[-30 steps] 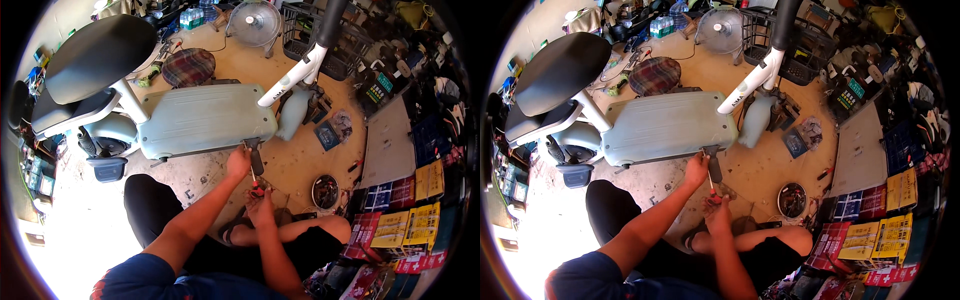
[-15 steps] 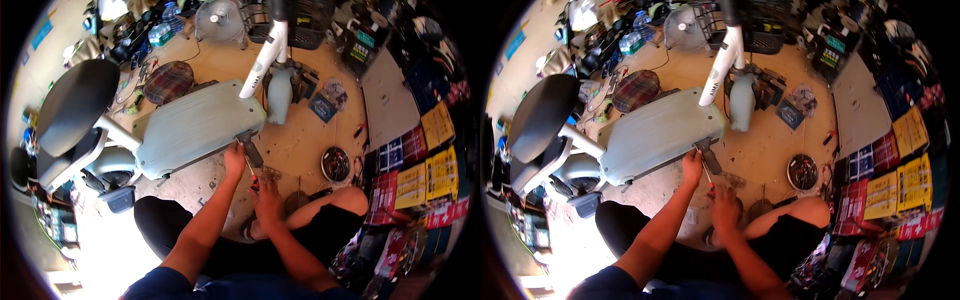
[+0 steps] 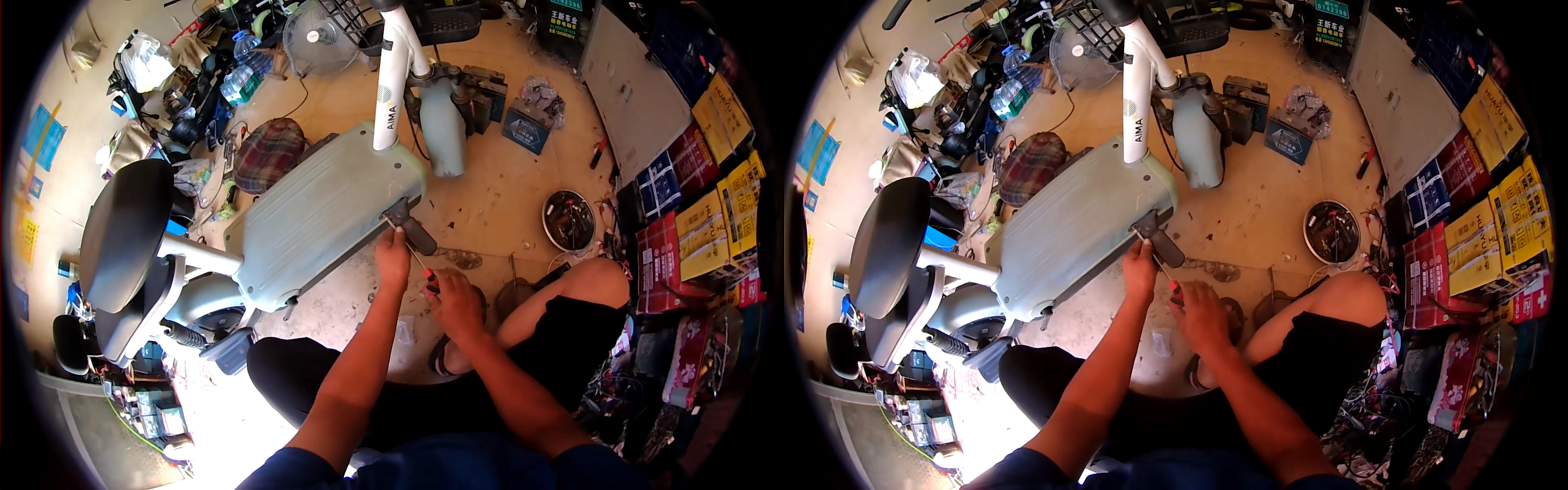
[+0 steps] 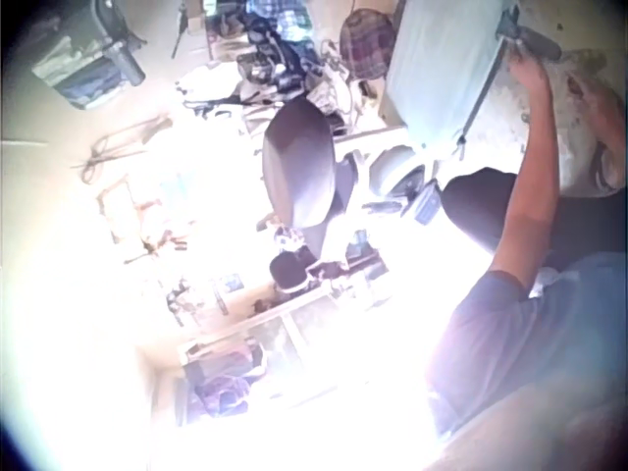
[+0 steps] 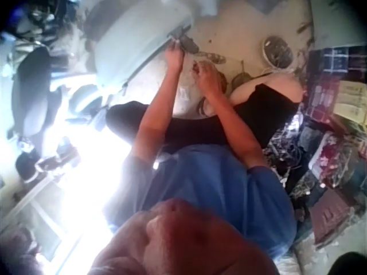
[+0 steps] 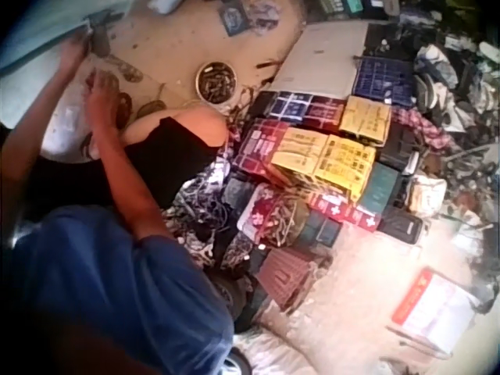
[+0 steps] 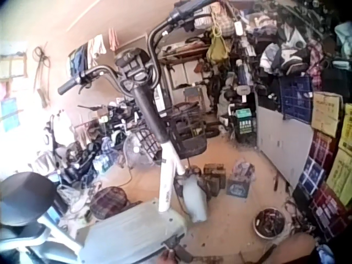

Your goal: The person attaches a footrest to an electric scooter using a screwdriver, steers the scooter by its handlebars, and selects parts from a container to install a backrest onto the scooter.

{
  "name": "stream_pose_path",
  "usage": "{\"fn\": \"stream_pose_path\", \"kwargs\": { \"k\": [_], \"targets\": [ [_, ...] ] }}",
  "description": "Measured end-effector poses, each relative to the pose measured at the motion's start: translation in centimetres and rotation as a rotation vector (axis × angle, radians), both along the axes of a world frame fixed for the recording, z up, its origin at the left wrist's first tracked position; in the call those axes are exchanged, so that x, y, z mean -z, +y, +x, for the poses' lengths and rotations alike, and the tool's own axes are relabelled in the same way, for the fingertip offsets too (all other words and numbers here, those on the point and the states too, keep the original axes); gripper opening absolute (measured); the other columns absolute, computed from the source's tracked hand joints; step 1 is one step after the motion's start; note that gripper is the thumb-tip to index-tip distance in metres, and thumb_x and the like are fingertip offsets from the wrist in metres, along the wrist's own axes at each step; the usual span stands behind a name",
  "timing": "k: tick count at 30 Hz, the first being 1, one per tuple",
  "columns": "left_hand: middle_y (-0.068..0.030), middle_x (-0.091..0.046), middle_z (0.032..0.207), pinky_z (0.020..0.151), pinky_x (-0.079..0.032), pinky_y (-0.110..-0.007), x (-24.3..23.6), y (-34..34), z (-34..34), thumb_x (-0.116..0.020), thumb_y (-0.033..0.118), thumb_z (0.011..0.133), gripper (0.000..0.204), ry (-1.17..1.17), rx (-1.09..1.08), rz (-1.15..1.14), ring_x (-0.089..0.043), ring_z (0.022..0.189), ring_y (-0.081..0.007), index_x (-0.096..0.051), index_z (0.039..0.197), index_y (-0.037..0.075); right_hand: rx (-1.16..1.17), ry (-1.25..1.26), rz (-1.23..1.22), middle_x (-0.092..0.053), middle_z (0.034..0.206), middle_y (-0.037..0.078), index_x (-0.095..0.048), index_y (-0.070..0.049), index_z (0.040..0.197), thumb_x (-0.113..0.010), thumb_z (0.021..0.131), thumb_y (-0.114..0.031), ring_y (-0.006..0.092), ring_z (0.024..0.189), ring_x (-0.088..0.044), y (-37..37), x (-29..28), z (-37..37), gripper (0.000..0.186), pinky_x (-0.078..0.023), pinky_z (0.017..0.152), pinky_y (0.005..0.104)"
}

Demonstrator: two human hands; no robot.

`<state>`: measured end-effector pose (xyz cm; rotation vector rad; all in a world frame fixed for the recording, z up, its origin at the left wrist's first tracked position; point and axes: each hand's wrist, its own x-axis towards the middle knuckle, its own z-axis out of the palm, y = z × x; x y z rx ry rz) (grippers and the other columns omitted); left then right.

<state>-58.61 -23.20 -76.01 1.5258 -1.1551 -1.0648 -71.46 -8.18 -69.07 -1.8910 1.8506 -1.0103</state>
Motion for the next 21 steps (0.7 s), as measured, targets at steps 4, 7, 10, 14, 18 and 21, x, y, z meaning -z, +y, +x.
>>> {"fn": "stream_pose_path", "kwargs": {
  "k": [4,7,10,14,18,21],
  "targets": [
    [-0.0156,-0.064,0.079,0.074,-0.047,-0.040,0.5,-0.6,0.1,-0.053,0.022,0.105,0.031,-0.007,-0.030,-0.060,-0.058,0.075,-0.0259,-0.066,0.102,-0.006,-0.035,0.144,-0.151,-0.065,0.113,0.020,-0.061,-0.002,0.127,-0.077,0.086,-0.019,0.0388,0.109,-0.061,-0.5,0.3,-0.6,0.047,-0.049,0.095,0.0473],
    [-0.0128,-0.063,0.075,0.069,-0.047,-0.039,-1.0,0.2,-1.4,-0.054,0.021,0.105,0.030,0.048,-0.101,-0.052,-0.059,0.070,-0.0237,-0.065,0.096,-0.005,-0.055,0.031,-0.027,-0.065,0.114,0.020,-0.058,-0.003,0.129,-0.078,0.084,-0.014,0.0387,0.110,-0.061,-1.0,2.6,-0.2,0.050,-0.051,0.094,0.0470],
    [-0.0097,-0.061,0.069,0.062,-0.045,-0.038,-2.2,0.7,-1.2,-0.054,0.020,0.104,0.030,0.182,-0.065,0.001,-0.058,0.062,-0.0206,-0.064,0.092,-0.005,0.050,-0.201,-0.116,-0.065,0.099,0.018,-0.061,0.000,0.114,-0.075,0.087,-0.011,0.0360,0.094,-0.064,-1.0,3.8,1.9,0.032,-0.053,0.087,0.0453],
    [-0.0105,-0.059,0.064,0.058,-0.045,-0.039,-2.0,0.2,-0.8,-0.054,0.020,0.104,0.030,0.152,-0.036,-0.045,-0.057,0.057,-0.0213,-0.064,0.089,-0.004,0.213,-0.733,0.265,-0.064,0.090,0.013,-0.061,-0.001,0.109,-0.075,0.092,-0.016,0.0285,0.088,-0.066,-3.0,3.8,1.0,0.026,-0.056,0.080,0.0425],
    [-0.0138,-0.058,0.062,0.059,-0.048,-0.040,-2.0,-0.1,-1.0,-0.056,0.021,0.102,0.031,-0.130,-0.056,-0.042,-0.059,0.056,-0.0249,-0.063,0.085,-0.002,0.150,-1.975,0.639,-0.064,0.091,0.012,-0.059,-0.009,0.110,-0.069,0.101,-0.025,0.0286,0.087,-0.067,-3.4,4.7,1.3,0.021,-0.059,0.077,0.0413],
    [-0.0146,-0.059,0.061,0.060,-0.049,-0.041,-2.6,-0.9,-1.3,-0.056,0.022,0.102,0.032,-0.209,-0.047,0.028,-0.061,0.055,-0.0259,-0.063,0.084,-0.002,0.121,-2.355,0.680,-0.064,0.095,0.013,-0.057,-0.010,0.111,-0.062,0.105,-0.032,0.0287,0.090,-0.068,-3.5,5.8,0.6,0.023,-0.059,0.079,0.0462]
  ]
}}
